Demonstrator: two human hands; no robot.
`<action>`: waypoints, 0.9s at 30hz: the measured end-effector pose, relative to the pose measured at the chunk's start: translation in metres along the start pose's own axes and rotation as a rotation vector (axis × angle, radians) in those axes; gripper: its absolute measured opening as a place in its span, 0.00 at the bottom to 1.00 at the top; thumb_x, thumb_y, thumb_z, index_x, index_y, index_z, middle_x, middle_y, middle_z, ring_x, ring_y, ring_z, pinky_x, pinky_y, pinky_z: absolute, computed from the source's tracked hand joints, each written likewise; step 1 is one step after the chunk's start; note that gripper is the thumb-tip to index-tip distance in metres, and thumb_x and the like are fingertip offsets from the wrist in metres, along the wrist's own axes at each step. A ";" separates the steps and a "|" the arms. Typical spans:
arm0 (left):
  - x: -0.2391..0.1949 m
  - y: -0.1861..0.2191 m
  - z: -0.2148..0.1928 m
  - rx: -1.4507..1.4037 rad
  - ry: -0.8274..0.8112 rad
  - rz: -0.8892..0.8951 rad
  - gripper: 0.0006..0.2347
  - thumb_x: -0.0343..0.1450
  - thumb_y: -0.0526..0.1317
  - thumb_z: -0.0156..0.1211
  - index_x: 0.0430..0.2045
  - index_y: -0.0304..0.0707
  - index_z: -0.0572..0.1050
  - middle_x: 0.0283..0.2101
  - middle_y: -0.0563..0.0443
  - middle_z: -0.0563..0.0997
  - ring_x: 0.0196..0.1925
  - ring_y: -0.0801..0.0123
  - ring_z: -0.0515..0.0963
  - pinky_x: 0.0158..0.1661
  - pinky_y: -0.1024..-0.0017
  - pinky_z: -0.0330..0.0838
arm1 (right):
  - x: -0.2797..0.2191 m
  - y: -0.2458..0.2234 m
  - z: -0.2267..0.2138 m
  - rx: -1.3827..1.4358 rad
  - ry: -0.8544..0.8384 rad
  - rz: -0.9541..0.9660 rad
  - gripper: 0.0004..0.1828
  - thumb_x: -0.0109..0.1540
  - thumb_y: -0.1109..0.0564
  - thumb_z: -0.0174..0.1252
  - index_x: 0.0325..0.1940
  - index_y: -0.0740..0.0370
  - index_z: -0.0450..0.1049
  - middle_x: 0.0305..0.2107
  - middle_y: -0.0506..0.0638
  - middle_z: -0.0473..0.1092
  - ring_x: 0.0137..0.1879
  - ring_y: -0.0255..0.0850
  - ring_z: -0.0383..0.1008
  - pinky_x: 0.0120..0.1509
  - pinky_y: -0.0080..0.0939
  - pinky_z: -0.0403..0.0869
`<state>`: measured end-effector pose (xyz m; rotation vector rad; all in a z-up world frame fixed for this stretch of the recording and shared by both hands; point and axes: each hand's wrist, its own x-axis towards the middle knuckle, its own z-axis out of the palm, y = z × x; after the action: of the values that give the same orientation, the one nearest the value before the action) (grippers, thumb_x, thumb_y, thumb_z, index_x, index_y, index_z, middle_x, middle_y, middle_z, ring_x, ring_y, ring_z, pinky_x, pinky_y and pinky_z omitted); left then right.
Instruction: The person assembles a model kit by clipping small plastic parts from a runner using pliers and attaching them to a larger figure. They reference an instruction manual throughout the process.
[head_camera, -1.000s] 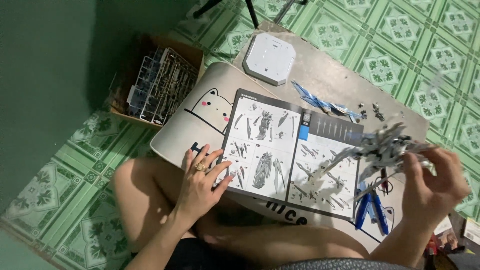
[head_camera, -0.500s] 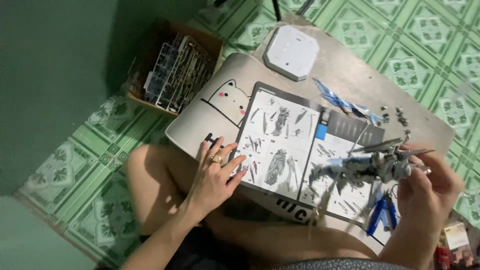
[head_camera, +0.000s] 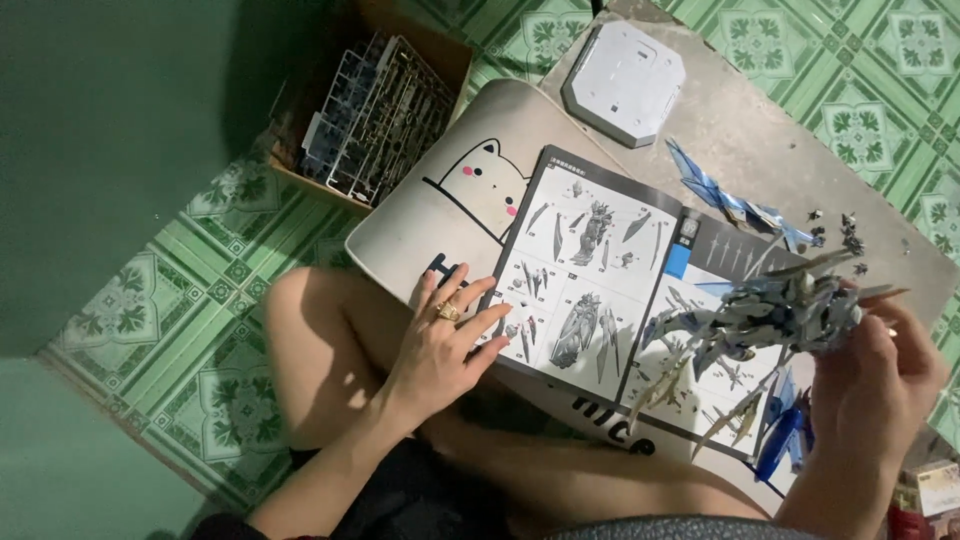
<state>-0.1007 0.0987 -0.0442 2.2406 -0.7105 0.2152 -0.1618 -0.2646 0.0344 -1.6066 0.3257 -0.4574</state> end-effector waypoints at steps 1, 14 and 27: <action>-0.001 0.000 0.000 -0.001 0.000 -0.002 0.13 0.64 0.40 0.63 0.42 0.41 0.77 0.54 0.46 0.74 0.64 0.49 0.64 0.66 0.51 0.39 | -0.001 0.000 0.000 -0.001 -0.001 0.001 0.10 0.69 0.58 0.48 0.54 0.60 0.68 0.47 0.50 0.70 0.48 0.33 0.74 0.58 0.31 0.80; -0.004 -0.004 0.007 -0.036 -0.011 0.004 0.15 0.64 0.39 0.63 0.44 0.39 0.77 0.55 0.44 0.73 0.66 0.48 0.60 0.66 0.47 0.34 | -0.003 -0.003 -0.017 -0.411 -0.171 -0.296 0.18 0.64 0.68 0.52 0.58 0.72 0.62 0.56 0.65 0.63 0.66 0.53 0.66 0.72 0.48 0.70; -0.006 -0.006 0.011 0.022 -0.010 0.004 0.15 0.64 0.40 0.63 0.44 0.43 0.77 0.56 0.45 0.74 0.67 0.51 0.59 0.67 0.50 0.29 | -0.012 -0.028 -0.009 -0.502 -0.220 -0.301 0.22 0.61 0.74 0.45 0.59 0.75 0.56 0.62 0.73 0.55 0.73 0.64 0.58 0.77 0.61 0.65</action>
<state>-0.1032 0.0971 -0.0574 2.2629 -0.7213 0.2153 -0.1783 -0.2642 0.0613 -2.1914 0.0258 -0.4412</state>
